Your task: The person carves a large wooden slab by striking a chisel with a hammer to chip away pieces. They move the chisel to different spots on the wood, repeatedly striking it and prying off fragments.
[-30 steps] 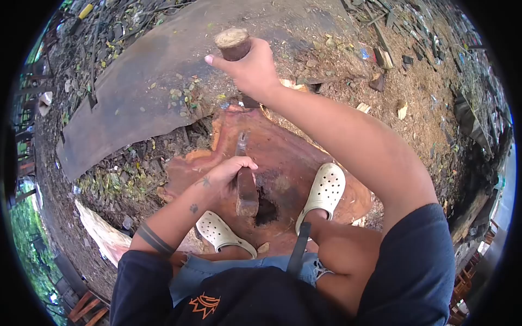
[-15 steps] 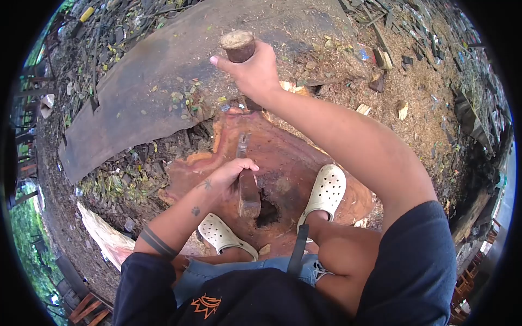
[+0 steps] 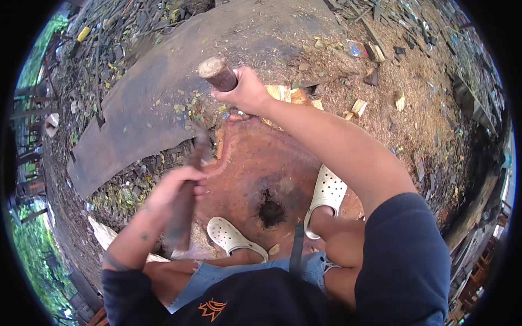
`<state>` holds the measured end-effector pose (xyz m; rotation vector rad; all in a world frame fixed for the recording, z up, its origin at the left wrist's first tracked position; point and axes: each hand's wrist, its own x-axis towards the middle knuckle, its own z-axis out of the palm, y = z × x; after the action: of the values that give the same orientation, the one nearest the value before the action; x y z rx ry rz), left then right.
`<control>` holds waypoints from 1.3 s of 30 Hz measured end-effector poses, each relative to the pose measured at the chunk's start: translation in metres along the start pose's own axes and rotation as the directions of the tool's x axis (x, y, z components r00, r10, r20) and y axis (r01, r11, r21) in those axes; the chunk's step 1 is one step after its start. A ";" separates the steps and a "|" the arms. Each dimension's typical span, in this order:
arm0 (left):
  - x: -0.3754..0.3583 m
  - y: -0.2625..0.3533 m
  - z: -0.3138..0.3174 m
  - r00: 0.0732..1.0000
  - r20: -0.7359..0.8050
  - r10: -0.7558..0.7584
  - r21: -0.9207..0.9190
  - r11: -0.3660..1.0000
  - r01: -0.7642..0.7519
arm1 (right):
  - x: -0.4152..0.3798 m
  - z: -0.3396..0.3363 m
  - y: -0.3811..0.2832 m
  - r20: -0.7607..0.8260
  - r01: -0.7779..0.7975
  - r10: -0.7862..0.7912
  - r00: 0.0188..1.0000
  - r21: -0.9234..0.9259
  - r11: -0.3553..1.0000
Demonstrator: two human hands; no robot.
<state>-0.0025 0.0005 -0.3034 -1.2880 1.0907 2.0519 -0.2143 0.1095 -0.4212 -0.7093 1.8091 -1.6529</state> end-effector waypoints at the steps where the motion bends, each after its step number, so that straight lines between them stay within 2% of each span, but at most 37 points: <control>1: -0.029 0.023 -0.001 0.997 -0.028 0.068 0.110 0.992 -0.065 | -0.001 -0.001 -0.002 0.001 -0.020 0.021 1.000 -0.019 1.000; 3: -0.075 0.047 -0.001 0.907 -0.050 0.417 0.301 0.873 -0.385 | -0.002 -0.002 0.000 0.009 -0.025 0.025 1.000 -0.085 0.996; 4: -0.090 0.055 0.000 0.796 -0.070 0.602 0.381 0.753 -0.536 | 0.000 -0.002 -0.001 0.012 -0.022 0.023 1.000 -0.119 0.993; 5: -0.102 0.061 0.002 0.647 -0.069 0.759 0.462 0.599 -0.654 | -0.001 0.001 0.000 -0.010 -0.015 0.015 1.000 -0.086 0.996; 7: -0.115 0.074 0.007 0.325 -0.075 0.943 0.550 0.311 -0.775 | -0.002 0.010 0.000 -0.067 0.007 -0.008 0.998 -0.016 1.000; 9: -0.126 0.081 0.013 0.184 -0.048 0.982 0.489 0.184 -0.853 | -0.004 0.012 0.008 -0.067 0.036 -0.036 0.997 0.005 0.999; 11: -0.129 0.082 0.027 0.141 -0.024 0.990 0.335 0.141 -0.932 | -0.012 0.015 0.009 -0.037 0.017 -0.015 0.999 0.043 0.999; 14: -0.100 0.074 0.030 0.075 0.027 0.997 0.544 0.049 -0.838 | -0.017 0.013 -0.005 -0.038 0.054 -0.051 0.998 0.091 0.994; 15: -0.087 0.066 0.040 0.081 -0.022 0.996 0.652 0.076 -0.754 | -0.018 0.013 -0.005 -0.022 0.065 -0.063 0.998 0.110 0.992; 16: -0.077 0.061 0.040 0.153 0.013 0.988 0.704 0.099 -0.703 | -0.016 0.011 -0.002 0.038 -0.041 0.038 0.999 0.083 0.996; 17: -0.067 0.054 0.043 0.245 -0.008 0.969 0.707 0.179 -0.684 | -0.013 0.009 0.001 0.035 0.000 -0.003 0.999 0.078 0.997; 18: -0.060 0.048 0.042 0.376 -0.034 0.926 0.718 0.284 -0.635 | -0.010 0.009 0.006 0.034 0.039 -0.042 0.999 0.075 0.996; 19: -0.047 0.042 0.034 0.382 0.014 0.924 0.789 0.224 -0.573 | -0.010 0.009 0.002 0.037 0.082 -0.085 0.996 0.070 0.994; 20: -0.031 0.035 0.018 0.378 0.175 0.909 0.824 0.075 -0.561 | -0.012 0.005 -0.002 0.055 0.027 -0.030 0.998 0.041 0.999; 21: -0.025 0.028 0.017 0.419 0.162 0.893 0.837 0.101 -0.538 | -0.014 0.004 -0.004 0.053 0.030 -0.032 0.998 0.032 0.999; 23: -0.022 0.017 0.022 0.544 0.058 0.837 0.834 0.259 -0.487 | -0.016 0.002 -0.006 0.048 0.040 -0.041 0.998 0.009 0.999; 26: -0.020 0.012 0.032 0.546 0.071 0.835 0.867 0.219 -0.448 | -0.018 0.008 0.012 -0.021 0.156 -0.155 0.988 0.080 0.984; 29: -0.017 0.014 0.041 0.591 0.077 0.803 0.906 0.191 -0.378 | -0.021 0.010 0.014 -0.062 0.216 -0.208 0.976 0.183 0.959; 30: -0.018 0.017 0.044 0.642 0.064 0.764 0.909 0.222 -0.354 | -0.021 0.011 0.012 -0.086 0.215 -0.202 0.976 0.190 0.958; 34: -0.010 0.021 0.045 0.632 0.064 0.772 0.914 0.210 -0.349 | -0.021 0.005 0.004 -0.048 0.116 -0.111 0.993 0.138 0.984; 37: -0.016 0.024 0.044 0.672 0.038 0.739 0.899 0.268 -0.345 | -0.015 0.005 0.003 0.004 0.074 -0.074 0.997 0.044 0.996; 38: -0.016 0.023 0.041 0.656 0.060 0.752 0.903 0.240 -0.358 | -0.016 0.009 0.002 -0.023 0.114 -0.112 0.993 0.120 0.986; 39: -0.015 0.021 0.037 0.637 0.083 0.767 0.905 0.210 -0.370 | -0.013 0.012 0.006 -0.014 0.117 -0.117 0.993 0.108 0.987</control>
<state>-0.0308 0.0190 -0.2733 -0.7005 2.7371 1.0980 -0.1967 0.1119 -0.4270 -0.7743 1.6967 -1.8178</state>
